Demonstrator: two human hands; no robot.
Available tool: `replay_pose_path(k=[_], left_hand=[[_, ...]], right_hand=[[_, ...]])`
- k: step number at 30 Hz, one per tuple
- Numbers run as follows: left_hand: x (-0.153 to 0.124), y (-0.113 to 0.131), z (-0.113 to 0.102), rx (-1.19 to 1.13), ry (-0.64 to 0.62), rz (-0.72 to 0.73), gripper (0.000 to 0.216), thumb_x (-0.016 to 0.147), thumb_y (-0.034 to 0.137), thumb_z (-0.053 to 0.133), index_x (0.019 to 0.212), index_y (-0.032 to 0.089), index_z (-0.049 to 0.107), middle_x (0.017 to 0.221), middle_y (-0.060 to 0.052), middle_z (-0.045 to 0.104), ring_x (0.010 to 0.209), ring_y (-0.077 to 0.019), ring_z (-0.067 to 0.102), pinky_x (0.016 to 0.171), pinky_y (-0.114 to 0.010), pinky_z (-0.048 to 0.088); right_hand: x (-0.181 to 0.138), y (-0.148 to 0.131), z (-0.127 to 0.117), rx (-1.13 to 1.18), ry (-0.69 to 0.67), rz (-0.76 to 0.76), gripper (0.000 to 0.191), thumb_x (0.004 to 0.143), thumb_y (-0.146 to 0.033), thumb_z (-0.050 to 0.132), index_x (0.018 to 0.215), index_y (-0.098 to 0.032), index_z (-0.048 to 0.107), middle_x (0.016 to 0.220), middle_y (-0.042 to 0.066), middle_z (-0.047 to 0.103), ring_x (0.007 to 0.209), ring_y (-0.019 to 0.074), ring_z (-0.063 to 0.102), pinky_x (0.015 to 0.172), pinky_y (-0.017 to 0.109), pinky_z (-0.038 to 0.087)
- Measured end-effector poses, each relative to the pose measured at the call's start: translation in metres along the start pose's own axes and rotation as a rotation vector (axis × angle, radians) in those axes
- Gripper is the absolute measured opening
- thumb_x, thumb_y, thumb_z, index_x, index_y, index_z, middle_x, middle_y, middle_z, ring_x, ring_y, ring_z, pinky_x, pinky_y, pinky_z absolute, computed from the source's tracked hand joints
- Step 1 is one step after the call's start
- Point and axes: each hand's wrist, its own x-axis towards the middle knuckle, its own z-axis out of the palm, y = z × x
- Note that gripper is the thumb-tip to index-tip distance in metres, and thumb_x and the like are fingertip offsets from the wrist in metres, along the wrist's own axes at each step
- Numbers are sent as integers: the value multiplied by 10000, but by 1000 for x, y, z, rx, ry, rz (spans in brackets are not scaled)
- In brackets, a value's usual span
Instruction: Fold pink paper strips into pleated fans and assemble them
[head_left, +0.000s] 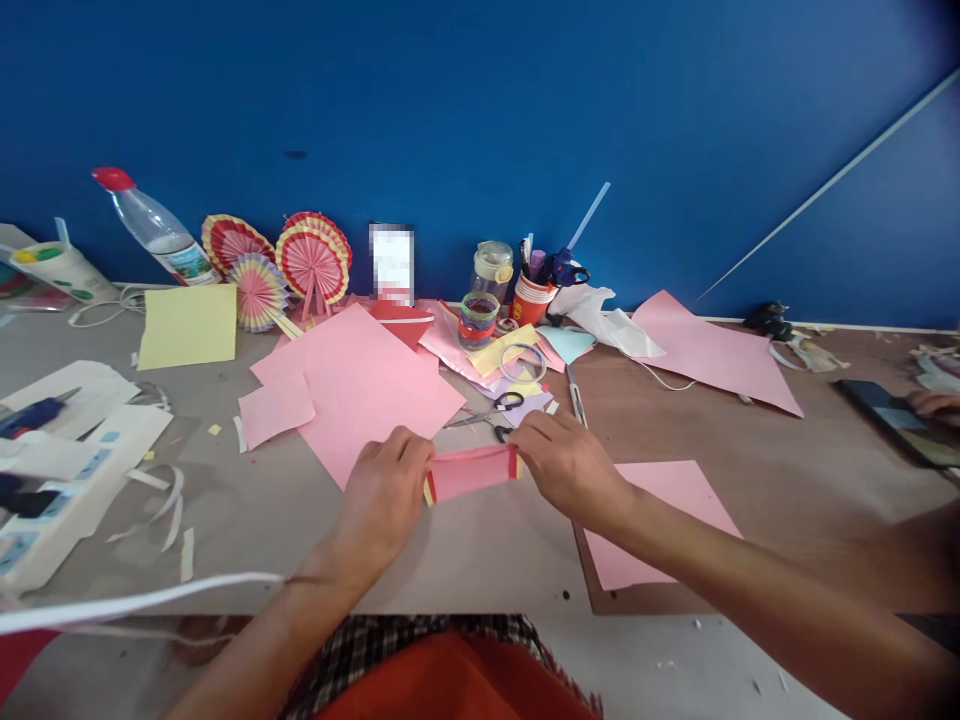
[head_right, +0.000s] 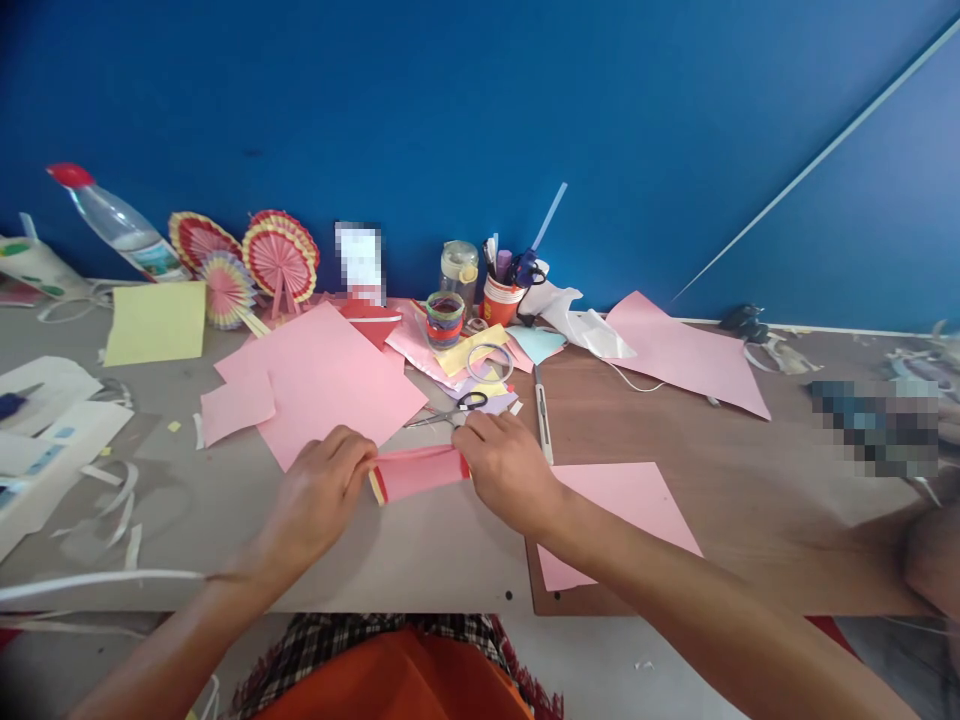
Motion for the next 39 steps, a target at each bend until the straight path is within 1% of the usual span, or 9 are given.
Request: replay_pose_path(k=[3,5,8,13,17,24,28,32,39], left_hand=[[-2,-1,1,105,253,138,209,855,38,414,824,180,564,847,-44,590,760,-167,540,711,-313,379],[-13,-1,7,126,289,221,205,858,37,416,855,174,568,853,-46,593,755,-161,538,724,-315,382],[-37,0,22,90,152,267,219,865,40,393,838,170,566,801,-40,576,712,-157,518,698,-310,389],[-63,-2,45,38,-151,198,217,828,14,432,789,189,554,773,-18,551,675,-159,480,668,-309,388],[-66,-6,47,-97,-253,91,206,885,95,406,802,200,563,795,-21,562,677,-160,463,657,-301,380],[-65,-9,39,-254,-415,-14,240,906,134,351,885,203,580,847,-28,589,732,-173,492,690,-316,388],[-56,-6,34,-183,-468,-77,262,898,118,338,888,202,586,838,-30,587,708,-168,495,687,-312,393],[-52,-5,33,-25,-481,-25,280,860,60,354,877,210,590,841,-37,578,678,-163,479,667,-308,390],[-58,-10,38,177,-300,203,302,740,-36,424,849,198,581,826,-36,556,633,-156,464,635,-310,406]], right_hand=[[-2,1,-5,-117,179,-108,226,814,-5,419,800,-154,589,784,53,590,698,162,463,648,309,267],[-12,-4,0,-117,192,-136,235,813,0,415,790,-156,589,767,48,584,685,155,451,640,309,253],[-35,-14,19,-38,62,-142,234,796,1,418,723,-160,572,728,43,558,654,147,429,642,301,257],[-57,-22,48,60,-184,-38,203,832,-55,453,721,-167,579,818,45,574,612,133,393,623,279,274],[-55,-18,47,232,-342,36,206,876,-115,449,756,-176,605,804,31,593,651,131,459,651,263,328],[-44,-11,38,643,-521,275,175,804,-91,505,754,-188,642,845,16,619,741,122,555,687,223,409],[-35,-10,37,668,-567,322,167,775,-95,507,712,-188,630,797,7,614,712,124,542,665,226,401],[-29,-12,36,643,-574,393,97,753,-113,533,712,-185,585,734,-8,591,669,118,511,604,216,368],[-26,-9,40,545,-576,331,139,744,-78,520,655,-178,557,754,-14,592,670,108,516,602,213,350]])
